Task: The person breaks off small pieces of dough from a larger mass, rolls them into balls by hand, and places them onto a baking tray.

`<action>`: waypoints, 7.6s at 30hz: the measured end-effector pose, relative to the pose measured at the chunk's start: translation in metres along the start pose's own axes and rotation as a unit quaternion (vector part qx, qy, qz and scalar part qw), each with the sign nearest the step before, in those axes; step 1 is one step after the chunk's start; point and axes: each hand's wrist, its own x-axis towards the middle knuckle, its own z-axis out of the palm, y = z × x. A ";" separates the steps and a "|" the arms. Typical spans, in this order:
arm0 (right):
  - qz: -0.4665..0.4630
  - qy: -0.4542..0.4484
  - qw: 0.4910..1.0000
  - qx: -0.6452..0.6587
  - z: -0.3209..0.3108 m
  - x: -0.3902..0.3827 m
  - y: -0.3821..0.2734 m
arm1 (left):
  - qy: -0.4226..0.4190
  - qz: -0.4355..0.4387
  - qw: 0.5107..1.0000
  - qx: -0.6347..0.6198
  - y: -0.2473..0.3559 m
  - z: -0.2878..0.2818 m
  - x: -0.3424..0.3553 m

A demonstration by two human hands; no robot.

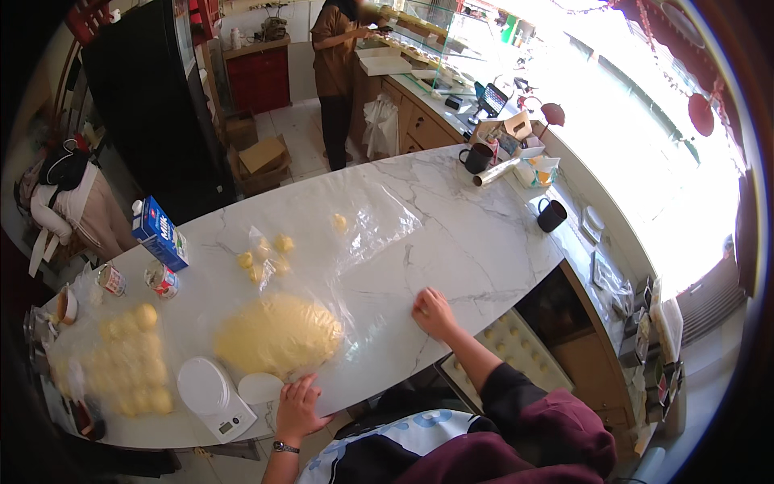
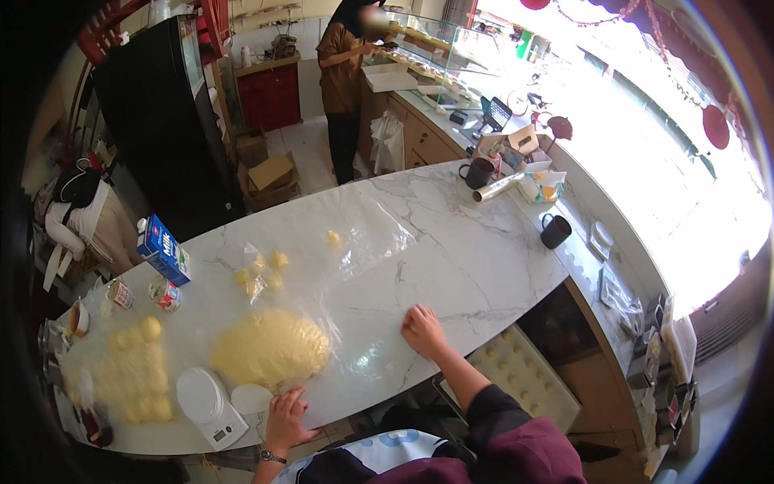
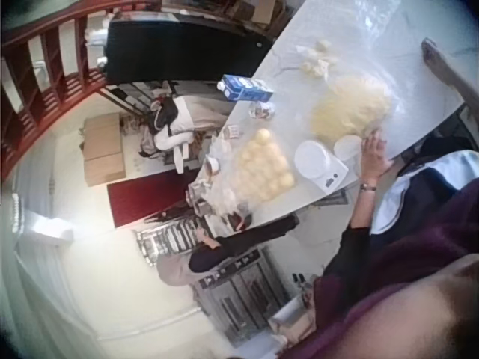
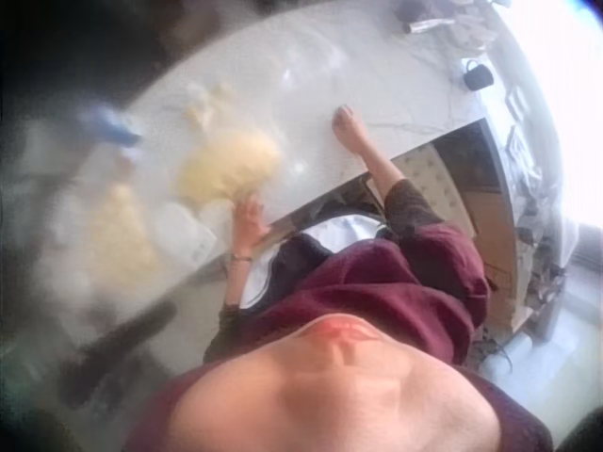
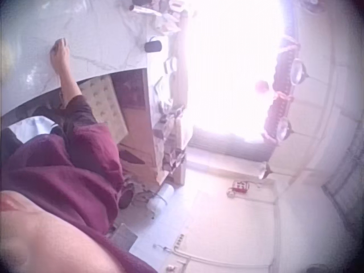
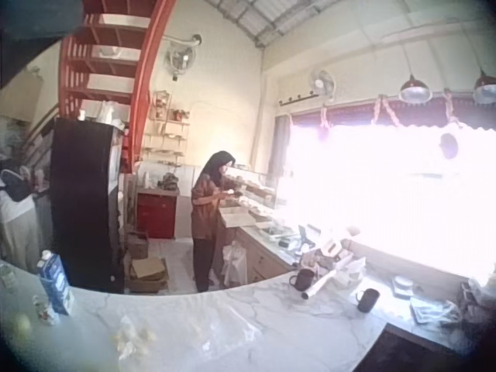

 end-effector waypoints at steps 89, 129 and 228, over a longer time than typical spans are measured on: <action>0.640 0.402 0.652 -0.060 -0.165 -0.501 0.233 | -0.080 -0.132 0.958 0.242 0.104 0.077 0.094; 0.079 0.074 0.992 -0.065 0.035 0.033 -0.058 | 0.039 -0.113 0.988 0.101 -0.005 0.001 -0.027; 0.093 -0.148 0.957 0.230 0.041 -0.002 -0.075 | 0.076 -0.101 0.990 0.069 -0.005 0.001 -0.024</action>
